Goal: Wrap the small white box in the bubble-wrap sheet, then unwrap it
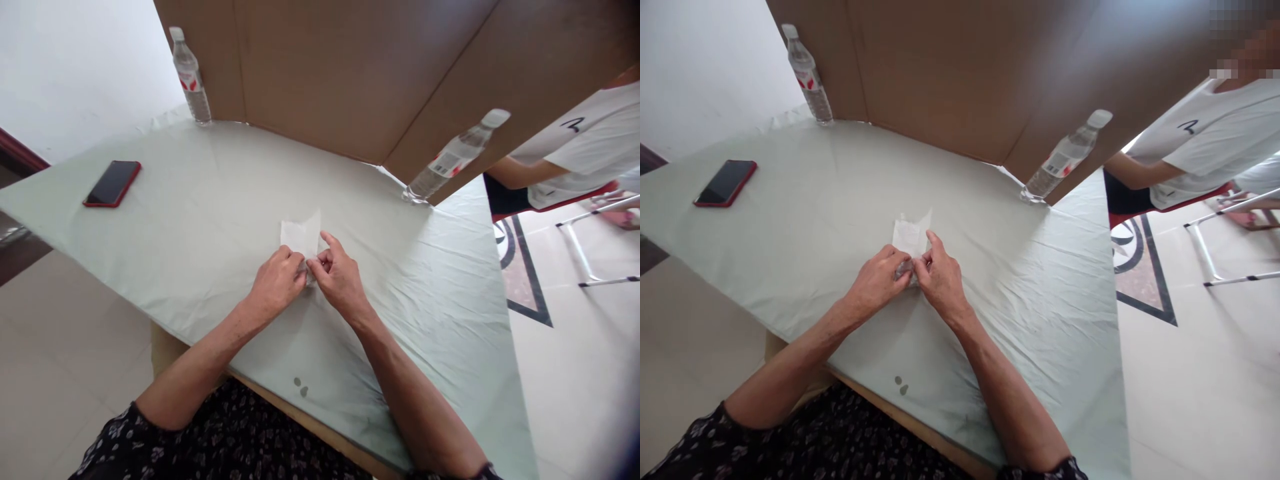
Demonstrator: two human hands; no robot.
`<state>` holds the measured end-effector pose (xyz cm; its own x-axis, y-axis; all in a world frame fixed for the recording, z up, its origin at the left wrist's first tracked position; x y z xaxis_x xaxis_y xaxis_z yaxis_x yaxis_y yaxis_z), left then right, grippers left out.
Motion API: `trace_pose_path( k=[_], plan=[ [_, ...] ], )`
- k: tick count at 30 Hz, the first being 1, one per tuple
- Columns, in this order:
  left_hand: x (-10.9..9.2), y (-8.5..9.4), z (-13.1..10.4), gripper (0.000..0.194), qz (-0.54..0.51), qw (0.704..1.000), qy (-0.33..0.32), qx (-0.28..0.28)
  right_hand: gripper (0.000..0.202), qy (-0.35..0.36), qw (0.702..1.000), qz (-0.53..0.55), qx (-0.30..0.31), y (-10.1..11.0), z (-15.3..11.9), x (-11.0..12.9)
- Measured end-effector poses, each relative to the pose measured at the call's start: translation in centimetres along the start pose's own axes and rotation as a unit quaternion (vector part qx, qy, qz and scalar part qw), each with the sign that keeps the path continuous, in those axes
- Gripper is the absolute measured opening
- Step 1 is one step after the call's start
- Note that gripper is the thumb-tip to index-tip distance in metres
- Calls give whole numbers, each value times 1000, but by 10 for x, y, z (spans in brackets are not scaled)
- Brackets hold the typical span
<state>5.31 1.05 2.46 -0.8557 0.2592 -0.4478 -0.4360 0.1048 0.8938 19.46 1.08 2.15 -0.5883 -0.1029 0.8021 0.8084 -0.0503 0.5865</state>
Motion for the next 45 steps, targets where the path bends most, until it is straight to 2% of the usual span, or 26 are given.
trace_pose_path(
  k=[3, 5, 11, 14, 19, 22, 26, 31, 34, 37, 39, 42, 45],
  plan=[
    [2, 0, -2, 19, -27, 999, -10, -20, 62, -7, 1000, 22, -15, 2, 2, -5],
    [1, -1, -2, 12, -25, 999, -15, -13, 62, -10, 999, 32, -16, 1, 3, -6],
    [-1, 0, 1, 9, -20, 1000, -4, 8, 55, 18, 999, -17, 27, -8, -3, 1],
    [3, 0, 1, 17, -70, 998, 1, -2, 54, 43, 996, -39, 63, -6, -9, 5],
    [16, -4, -1, 46, -220, 975, 24, -9, 52, 92, 987, -75, 110, 1, -18, 7],
    [18, -8, -2, 50, -272, 961, 51, -25, 59, 124, 974, -142, 122, 0, -21, 7],
    [15, -12, -3, 40, -236, 968, 57, -64, 66, 151, 957, -205, 138, -1, -22, 5],
    [13, -18, -3, 48, -204, 974, 21, -95, 66, 148, 971, -107, 151, 8, -15, 4],
    [14, -19, -3, 52, -199, 975, 9, -101, 61, 110, 986, -51, 115, 14, -9, 2],
    [12, -19, -6, 54, -180, 975, -11, -129, 62, 104, 987, -60, 104, 14, -5, -1],
    [10, -17, -9, 47, -162, 973, -41, -162, 65, 117, 981, -89, 125, 9, -4, -2],
    [6, -16, -12, 28, -120, 968, -95, -201, 66, 122, 976, -114, 140, 7, -1, -4],
    [5, -17, -13, 20, -81, 965, -131, -212, 64, 111, 979, -80, 151, 9, 5, -4]
  ],
)
Point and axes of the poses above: each hand's wrist, its own z-axis towards the middle knuckle, its own y-axis out of the back of the hand, x = y × z, the point moved 4 cm from there along z, towards the middle knuckle, and after that the axes turned 3 degrees about z, right-handed, at the moved point
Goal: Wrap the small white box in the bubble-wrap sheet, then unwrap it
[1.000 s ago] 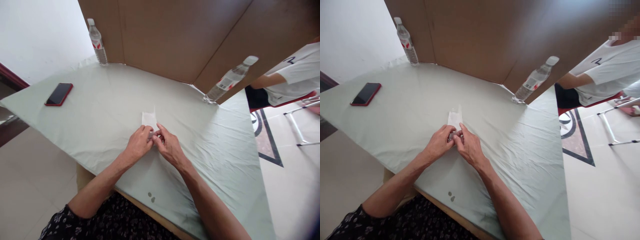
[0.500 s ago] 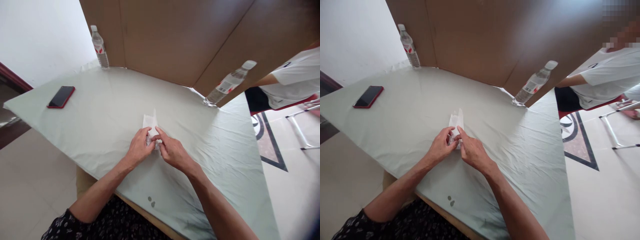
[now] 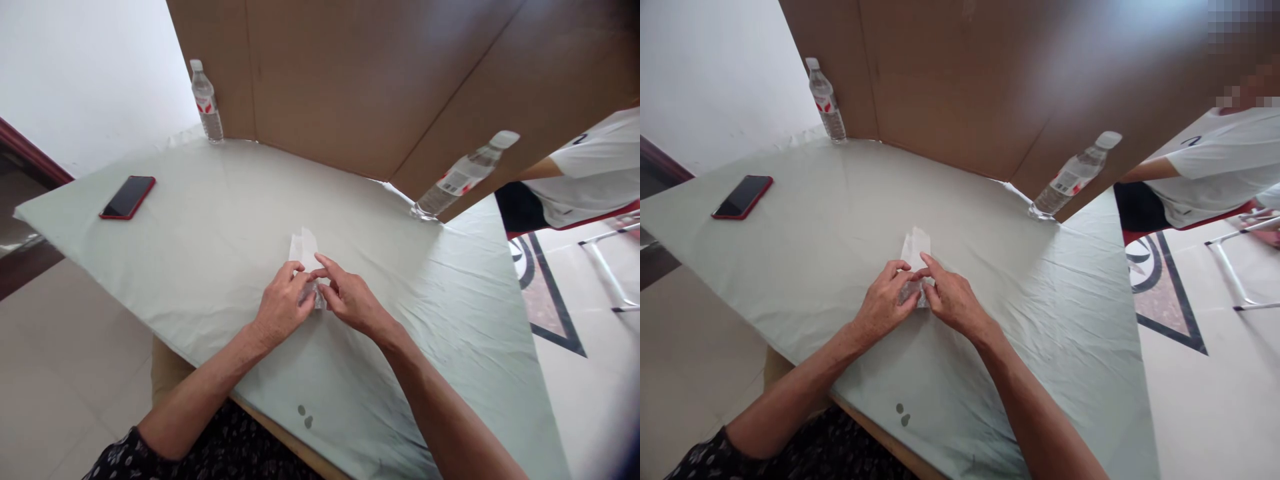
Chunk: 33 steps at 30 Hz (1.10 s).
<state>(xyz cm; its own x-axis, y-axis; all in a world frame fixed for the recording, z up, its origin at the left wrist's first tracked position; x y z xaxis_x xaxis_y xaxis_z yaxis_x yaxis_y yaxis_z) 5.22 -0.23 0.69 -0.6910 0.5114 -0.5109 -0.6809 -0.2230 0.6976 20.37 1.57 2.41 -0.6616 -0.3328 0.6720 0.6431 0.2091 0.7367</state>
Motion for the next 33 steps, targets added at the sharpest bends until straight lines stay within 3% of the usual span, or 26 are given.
trace_pose_path(
  k=[4, 7, 10, 13, 15, 20, 28, 33],
  plan=[
    [2, 0, 1, 25, 11, 1000, -20, 10, 58, -28, 990, 132, 29, 4, 9, -5],
    [3, 0, 2, 15, 2, 999, -26, 18, 49, -69, 976, 207, -15, 11, 17, -16],
    [2, 1, 2, 12, -5, 999, -31, 15, 43, -147, 964, 205, -81, 18, 23, -35],
    [1, 2, 3, 11, -5, 1000, -26, 9, 50, -244, 948, 196, -51, 14, 32, -48],
    [0, 3, 3, 10, -5, 1000, -27, 14, 57, -264, 942, 202, -28, 10, 41, -49],
    [-1, 3, 4, 7, 2, 999, -48, 12, 65, -254, 942, 219, -14, -2, 66, -45],
    [-2, 3, 5, 13, -25, 998, -47, 14, 34, -210, 944, 254, 5, -15, 83, -56],
    [-2, 2, 5, 14, -30, 999, -38, 21, 27, -157, 951, 265, -11, -18, 83, -58]
  ],
)
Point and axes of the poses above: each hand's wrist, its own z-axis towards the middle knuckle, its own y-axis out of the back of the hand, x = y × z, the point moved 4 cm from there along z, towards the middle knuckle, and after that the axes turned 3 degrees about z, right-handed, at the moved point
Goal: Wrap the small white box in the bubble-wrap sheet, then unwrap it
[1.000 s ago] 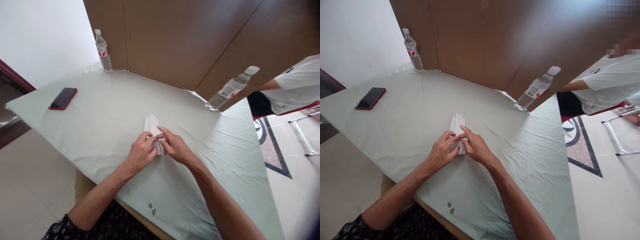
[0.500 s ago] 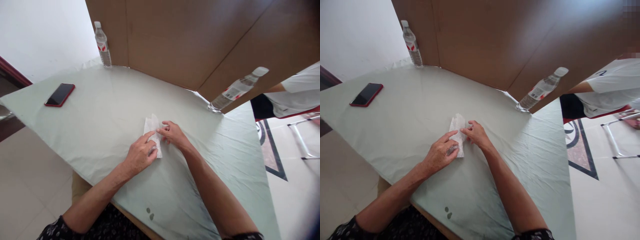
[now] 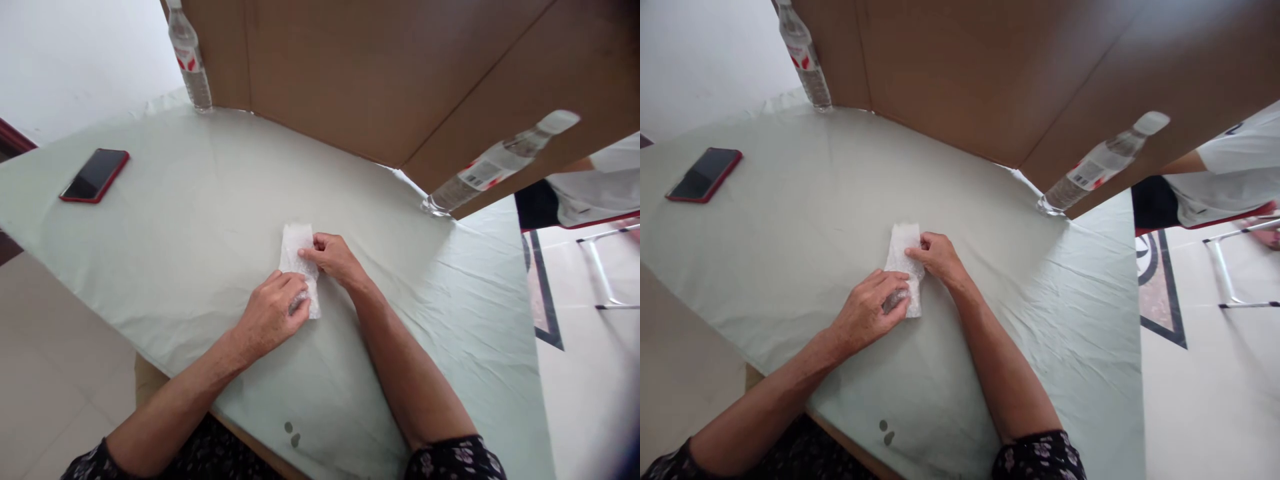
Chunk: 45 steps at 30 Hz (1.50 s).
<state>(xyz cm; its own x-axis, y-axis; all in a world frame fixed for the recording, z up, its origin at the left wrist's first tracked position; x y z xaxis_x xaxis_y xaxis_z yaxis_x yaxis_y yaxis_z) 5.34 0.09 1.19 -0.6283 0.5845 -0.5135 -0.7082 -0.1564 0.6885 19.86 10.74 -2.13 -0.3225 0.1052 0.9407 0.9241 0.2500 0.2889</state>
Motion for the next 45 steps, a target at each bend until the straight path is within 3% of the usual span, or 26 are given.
trace_pose_path(
  k=[5, 11, 15, 22, 32, 39, 45],
  plan=[
    [1, -1, -1, 15, -8, 1000, 12, 10, 27, 16, 999, 28, -10, -3, -3, 5],
    [0, 0, -2, 12, -11, 1000, 17, 10, 27, -12, 985, 169, 28, -12, -4, 8],
    [1, -1, -2, 13, -15, 1000, 21, 10, 24, -34, 979, 202, 10, -18, -5, 4],
    [5, -1, -2, 13, -25, 999, 35, 27, 36, -38, 956, 292, -2, -30, -10, 4],
    [9, -2, -3, 11, -21, 998, 53, 42, 39, -17, 951, 309, 6, -37, -14, 10],
    [7, 0, -2, 11, -6, 997, 65, 41, 32, 33, 957, 288, -11, -35, -35, 26],
    [3, 5, -8, 11, 73, 989, 132, 2, 27, 66, 963, 259, -25, -35, -54, 33]
  ],
)
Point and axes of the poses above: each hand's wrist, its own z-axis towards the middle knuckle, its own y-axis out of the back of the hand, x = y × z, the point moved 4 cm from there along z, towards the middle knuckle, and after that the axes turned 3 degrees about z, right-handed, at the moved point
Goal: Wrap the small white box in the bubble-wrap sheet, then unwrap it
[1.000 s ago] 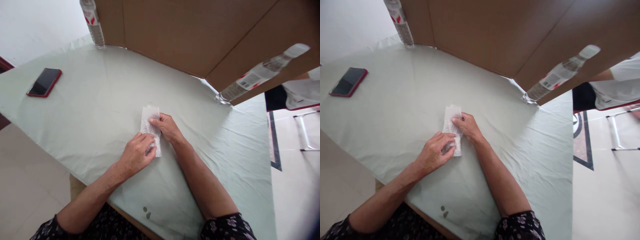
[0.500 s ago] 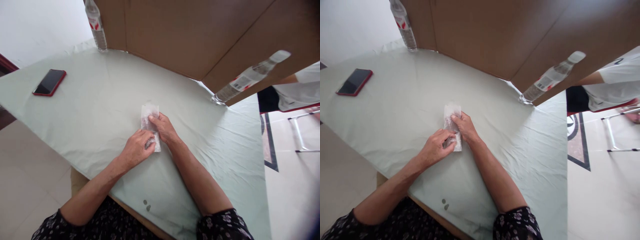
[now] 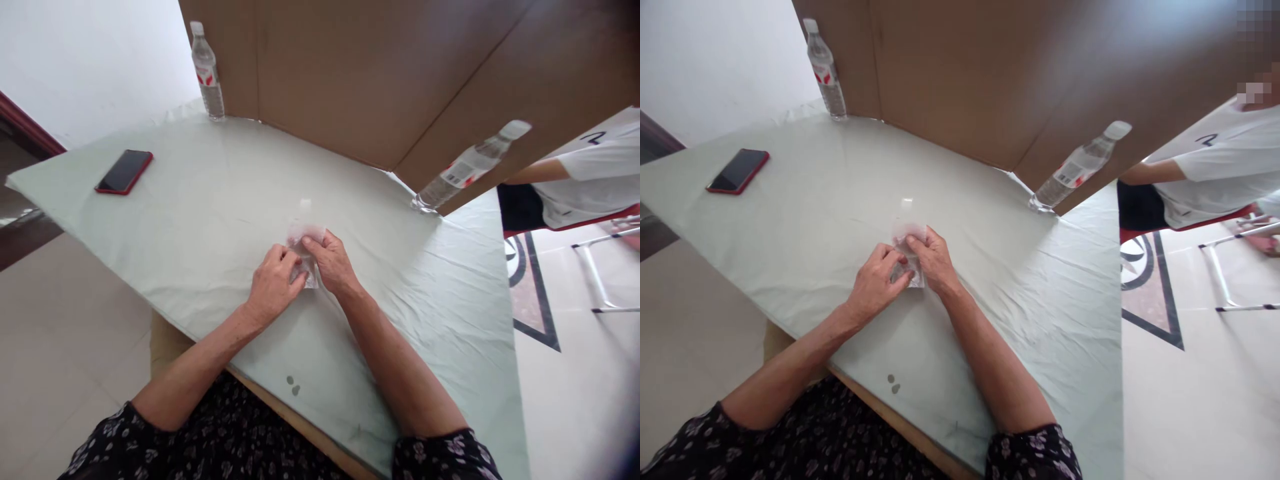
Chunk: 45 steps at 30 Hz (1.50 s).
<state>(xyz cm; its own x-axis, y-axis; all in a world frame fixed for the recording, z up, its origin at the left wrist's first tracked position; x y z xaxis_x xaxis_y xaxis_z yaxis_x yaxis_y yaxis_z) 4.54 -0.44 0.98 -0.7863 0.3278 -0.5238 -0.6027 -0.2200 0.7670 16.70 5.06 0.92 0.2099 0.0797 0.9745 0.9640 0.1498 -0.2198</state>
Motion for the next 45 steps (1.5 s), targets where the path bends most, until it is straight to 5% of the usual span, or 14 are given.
trace_pose_path(
  k=[8, 13, 23, 40, 45],
  plan=[
    [9, -6, -7, 30, -10, 994, 82, -67, 21, 53, 992, -110, 8, 4, -31, 3],
    [10, -7, -6, 50, -45, 995, 53, -78, 16, 94, 984, -150, 2, 7, -48, -1],
    [10, -6, -4, 13, -48, 998, 43, 10, 11, 133, 977, -168, 17, 14, -56, -9],
    [8, -3, -2, 8, -21, 997, 4, 70, 23, 165, 970, -171, 40, 18, -55, -12],
    [10, -2, -4, 13, -23, 998, -3, 64, 17, 211, 948, -232, 52, 20, -57, -8]
  ],
)
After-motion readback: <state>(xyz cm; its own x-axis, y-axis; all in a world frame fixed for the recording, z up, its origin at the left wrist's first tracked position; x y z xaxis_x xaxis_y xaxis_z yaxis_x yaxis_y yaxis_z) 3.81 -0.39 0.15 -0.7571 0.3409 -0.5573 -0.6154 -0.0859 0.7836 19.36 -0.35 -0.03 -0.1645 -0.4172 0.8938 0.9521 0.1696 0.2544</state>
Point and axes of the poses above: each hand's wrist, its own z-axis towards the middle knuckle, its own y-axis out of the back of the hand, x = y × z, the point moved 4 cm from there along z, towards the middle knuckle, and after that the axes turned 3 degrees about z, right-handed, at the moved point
